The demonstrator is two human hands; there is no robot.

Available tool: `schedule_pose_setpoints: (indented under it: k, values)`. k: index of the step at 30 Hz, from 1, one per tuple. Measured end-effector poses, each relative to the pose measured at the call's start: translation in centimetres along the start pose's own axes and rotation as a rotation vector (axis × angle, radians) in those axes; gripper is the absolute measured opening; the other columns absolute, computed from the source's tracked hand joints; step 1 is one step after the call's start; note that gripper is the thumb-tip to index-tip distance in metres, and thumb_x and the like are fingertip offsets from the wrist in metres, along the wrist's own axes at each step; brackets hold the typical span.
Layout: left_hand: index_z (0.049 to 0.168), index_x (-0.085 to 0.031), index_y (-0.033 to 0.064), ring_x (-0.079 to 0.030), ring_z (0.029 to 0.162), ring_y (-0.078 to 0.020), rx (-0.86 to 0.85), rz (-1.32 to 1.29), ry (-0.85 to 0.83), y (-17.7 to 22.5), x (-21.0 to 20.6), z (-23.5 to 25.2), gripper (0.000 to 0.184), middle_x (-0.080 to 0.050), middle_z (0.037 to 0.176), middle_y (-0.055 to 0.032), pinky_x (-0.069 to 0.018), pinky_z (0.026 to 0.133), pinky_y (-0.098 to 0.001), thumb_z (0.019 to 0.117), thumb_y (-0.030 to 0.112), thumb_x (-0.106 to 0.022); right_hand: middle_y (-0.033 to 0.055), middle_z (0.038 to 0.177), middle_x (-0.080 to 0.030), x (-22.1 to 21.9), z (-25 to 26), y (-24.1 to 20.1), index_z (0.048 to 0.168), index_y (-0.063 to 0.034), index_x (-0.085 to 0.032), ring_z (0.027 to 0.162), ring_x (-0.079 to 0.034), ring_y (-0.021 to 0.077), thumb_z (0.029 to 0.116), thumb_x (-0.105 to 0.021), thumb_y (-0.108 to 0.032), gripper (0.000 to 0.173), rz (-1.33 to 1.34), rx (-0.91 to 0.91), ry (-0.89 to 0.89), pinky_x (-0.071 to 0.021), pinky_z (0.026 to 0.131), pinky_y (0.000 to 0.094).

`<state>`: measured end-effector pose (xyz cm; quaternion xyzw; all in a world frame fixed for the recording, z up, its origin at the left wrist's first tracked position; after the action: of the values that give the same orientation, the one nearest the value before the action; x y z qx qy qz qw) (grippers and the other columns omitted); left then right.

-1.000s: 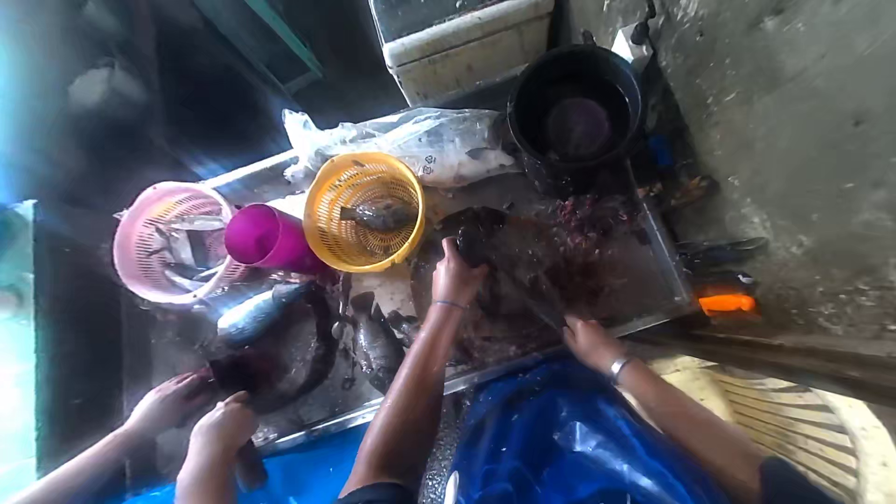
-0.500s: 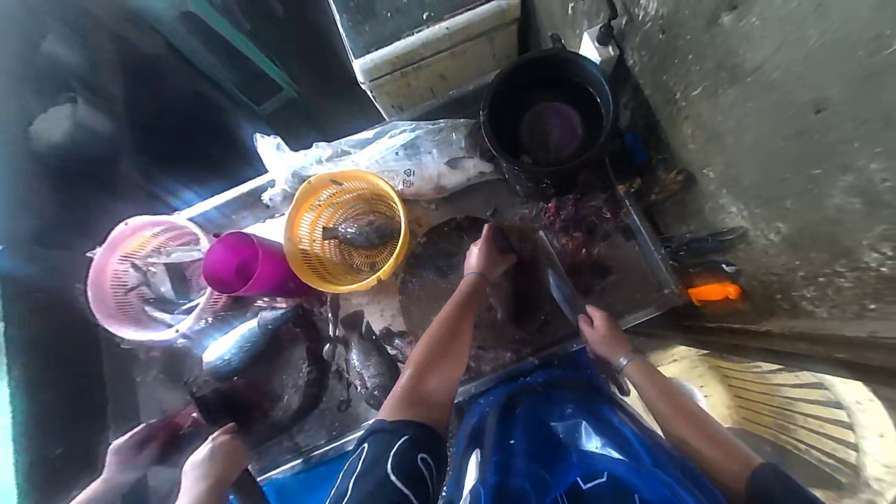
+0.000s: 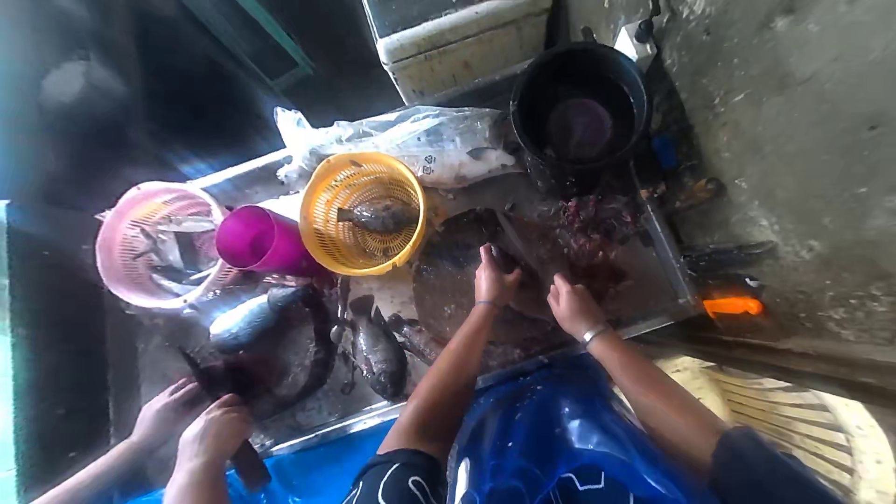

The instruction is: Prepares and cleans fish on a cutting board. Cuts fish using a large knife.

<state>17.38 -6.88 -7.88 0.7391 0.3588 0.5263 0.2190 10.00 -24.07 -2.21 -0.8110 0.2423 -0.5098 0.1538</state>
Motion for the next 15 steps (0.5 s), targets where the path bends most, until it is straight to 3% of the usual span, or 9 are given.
schedule_pose_setpoints:
  k: [2,3,5,6,7,10,11,13,15]
  values:
    - [0.153,-0.032,0.0128,-0.069,0.101,-0.0424,0.019,-0.038,-0.024,-0.4,-0.1,-1.5,0.090,-0.069,0.110,-0.0243,-0.0554,0.087,-0.0627,0.0822,0.030,-0.085,0.0184,0.078,-0.068,-0.4,-1.9,0.0,0.107,0.0046,-0.064,0.073,-0.071,0.0336,0.1044,-0.051,-0.019,0.027,0.025,0.169,0.308,-0.0601,0.067,0.0497]
    - [0.152,-0.034,0.0128,-0.071,0.101,-0.0407,0.007,-0.035,-0.001,-0.5,-0.2,-1.2,0.090,-0.071,0.109,-0.0226,-0.0565,0.087,-0.0616,0.0805,0.031,-0.085,0.0184,0.078,-0.068,-1.0,-2.0,0.6,0.106,0.0057,-0.065,0.072,-0.072,0.0329,0.1030,-0.050,-0.018,0.029,0.011,0.199,0.350,-0.0606,0.066,0.0484]
    - [0.150,-0.037,0.0116,-0.072,0.100,-0.0379,-0.009,-0.019,0.029,-0.6,-0.3,-0.9,0.087,-0.071,0.108,-0.0208,-0.0575,0.087,-0.0597,0.0796,0.031,-0.085,0.0216,0.103,-0.072,-2.0,-1.2,1.8,0.127,-0.0005,-0.059,0.101,-0.072,0.0373,0.1091,-0.041,-0.024,0.035,-0.077,0.009,-0.013,-0.0576,0.088,0.0544]
    - [0.150,-0.037,0.0116,-0.072,0.098,-0.0373,-0.004,-0.018,0.026,-0.7,-0.4,-1.1,0.087,-0.072,0.107,-0.0203,-0.0578,0.086,-0.0594,0.0793,0.030,-0.084,0.0217,0.110,-0.071,-1.9,-1.1,2.1,0.133,-0.0036,-0.056,0.109,-0.070,0.0381,0.1101,-0.039,-0.026,0.036,-0.101,-0.065,-0.145,-0.0551,0.094,0.0558]
    - [0.149,-0.037,0.0115,-0.072,0.097,-0.0373,-0.003,-0.023,0.022,-0.8,-0.5,-1.3,0.086,-0.071,0.107,-0.0202,-0.0580,0.085,-0.0594,0.0795,0.029,-0.084,0.0208,0.108,-0.072,-1.4,-1.3,1.7,0.131,-0.0051,-0.057,0.108,-0.070,0.0374,0.1101,-0.039,-0.027,0.035,-0.105,-0.077,-0.148,-0.0554,0.092,0.0553]
    - [0.149,-0.036,0.0109,-0.072,0.098,-0.0377,0.005,-0.048,0.030,-1.3,-0.4,-1.3,0.088,-0.071,0.107,-0.0208,-0.0577,0.086,-0.0597,0.0790,0.030,-0.085,0.0181,0.079,-0.069,-0.8,-3.5,0.7,0.110,0.0041,-0.065,0.076,-0.072,0.0336,0.1045,-0.049,-0.020,0.029,-0.014,0.162,0.302,-0.0601,0.070,0.0497]
    - [0.149,-0.036,0.0102,-0.072,0.099,-0.0377,0.005,-0.055,0.038,-1.5,-0.5,-1.6,0.088,-0.071,0.107,-0.0212,-0.0575,0.087,-0.0596,0.0793,0.030,-0.085,0.0184,0.079,-0.069,-1.6,-3.9,1.4,0.111,0.0059,-0.065,0.075,-0.072,0.0332,0.1033,-0.049,-0.018,0.030,-0.011,0.183,0.331,-0.0605,0.070,0.0490]
    - [0.149,-0.035,0.0095,-0.073,0.098,-0.0364,-0.003,-0.035,0.068,-1.4,-0.3,-2.0,0.087,-0.072,0.108,-0.0206,-0.0579,0.087,-0.0577,0.0802,0.029,-0.084,0.0218,0.102,-0.072,-2.8,-3.6,2.6,0.130,0.0005,-0.057,0.100,-0.072,0.0367,0.1096,-0.040,-0.023,0.036,-0.072,-0.011,-0.017,-0.0575,0.089,0.0532]
    - [0.150,-0.035,0.0083,-0.073,0.099,-0.0365,-0.006,-0.034,0.082,-1.5,-0.2,-2.4,0.087,-0.071,0.108,-0.0208,-0.0578,0.088,-0.0571,0.0807,0.028,-0.084,0.0211,0.107,-0.072,-2.0,-3.3,2.3,0.132,-0.0035,-0.057,0.107,-0.071,0.0366,0.1105,-0.038,-0.026,0.036,-0.094,-0.095,-0.154,-0.0555,0.093,0.0538]
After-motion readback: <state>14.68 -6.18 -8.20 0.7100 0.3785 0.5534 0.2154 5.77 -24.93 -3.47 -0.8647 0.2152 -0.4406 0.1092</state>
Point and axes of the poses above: each hand's wrist, its own z-axis towards the middle knuckle, its own x-axis out of the back of the hand, y = z × x, the point moved 2 cm from there along z, towards the middle knuckle
